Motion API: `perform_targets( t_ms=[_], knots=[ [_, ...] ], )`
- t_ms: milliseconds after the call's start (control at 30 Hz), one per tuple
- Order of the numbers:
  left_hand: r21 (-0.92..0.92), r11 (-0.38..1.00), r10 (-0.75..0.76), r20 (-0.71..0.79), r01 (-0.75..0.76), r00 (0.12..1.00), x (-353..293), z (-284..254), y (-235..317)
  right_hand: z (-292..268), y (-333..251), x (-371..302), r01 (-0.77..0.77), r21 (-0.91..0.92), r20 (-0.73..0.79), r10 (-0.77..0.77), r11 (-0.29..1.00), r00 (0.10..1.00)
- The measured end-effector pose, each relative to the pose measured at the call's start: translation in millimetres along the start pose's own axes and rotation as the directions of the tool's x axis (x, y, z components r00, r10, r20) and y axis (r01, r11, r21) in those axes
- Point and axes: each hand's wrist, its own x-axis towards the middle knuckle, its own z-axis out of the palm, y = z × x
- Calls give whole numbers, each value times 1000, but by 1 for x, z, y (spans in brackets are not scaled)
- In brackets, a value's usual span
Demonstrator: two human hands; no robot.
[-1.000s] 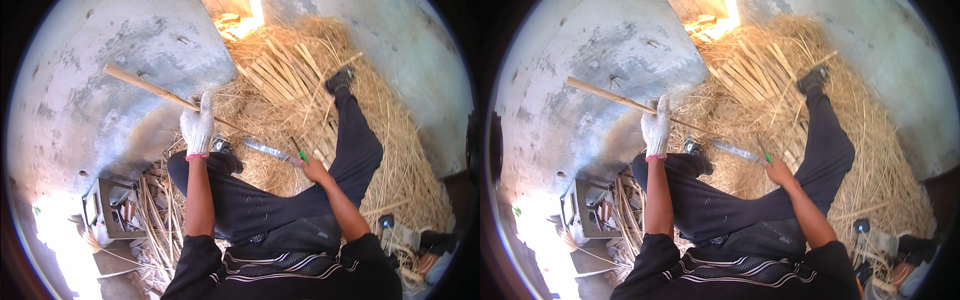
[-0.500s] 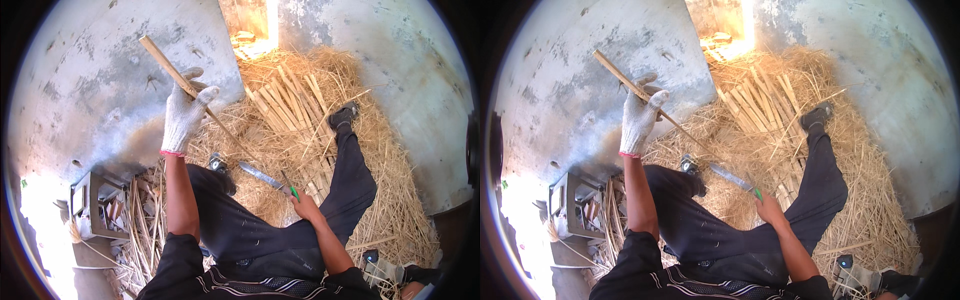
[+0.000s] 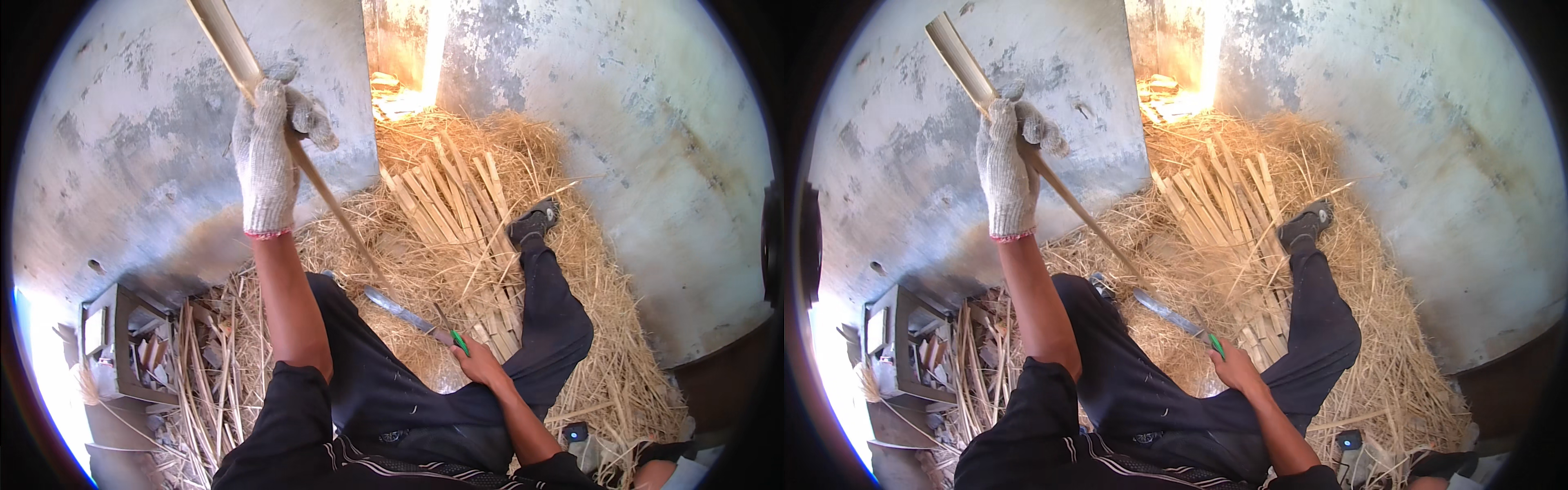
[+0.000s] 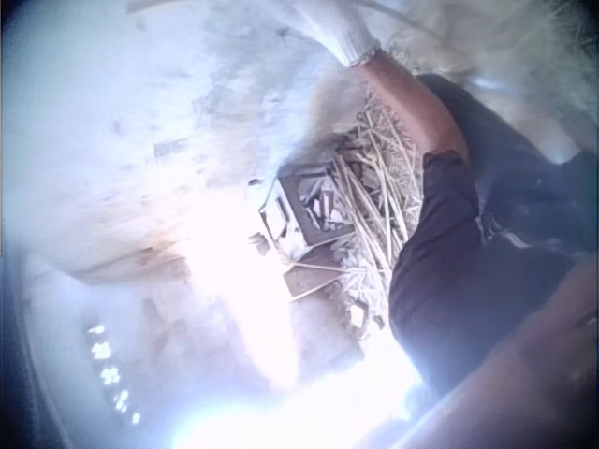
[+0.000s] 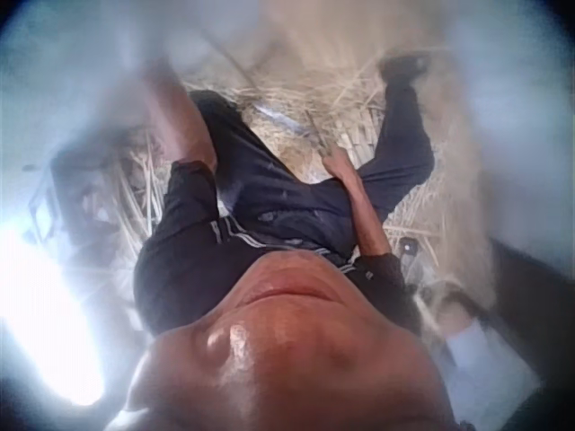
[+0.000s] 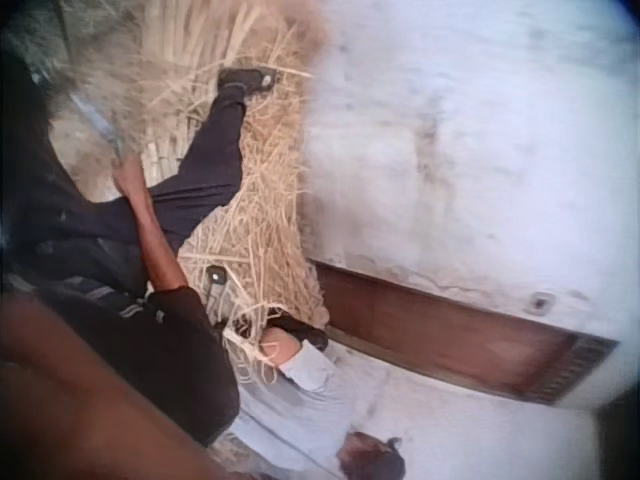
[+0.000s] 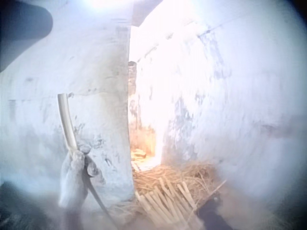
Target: The person sits on a straw-covered floor and uses a green-handled knife to shave the outer layer off thin bamboo sticks. They hold the sticks with a gloved left hand and repeatedly scrape the surface with the knife in their right hand, creating wood shavings.
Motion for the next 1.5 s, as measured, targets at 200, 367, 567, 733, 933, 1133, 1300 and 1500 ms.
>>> perform_targets(
  t_ms=[200,367,567,733,933,1133,1300,1500],
  knots=[
    [-335,934,-141,-30,123,990,-15,5,1,-14,-26,-32,32,-28,-87,-34,999,996],
    [-487,864,-180,-66,126,981,-18,5,5,-14,-40,-58,25,52,-115,-18,998,993],
    [-397,911,-146,-62,110,987,-23,9,26,-6,-35,-85,-5,143,-140,26,990,990],
    [-364,931,-84,-119,35,989,-29,2,29,-10,-46,-110,-59,184,-133,85,981,987],
    [-358,933,-100,-145,42,984,-26,-8,29,3,-40,-120,26,210,-208,18,977,978],
    [-450,884,-164,-35,131,986,-24,-16,30,-1,-57,-113,27,280,-183,26,960,983],
    [-417,900,-201,-144,125,969,-28,-5,25,-17,-67,-104,145,333,-181,-88,932,980],
    [-464,872,-226,-105,153,968,-36,7,18,-57,-130,-41,573,251,-390,-460,780,797]
  ],
)
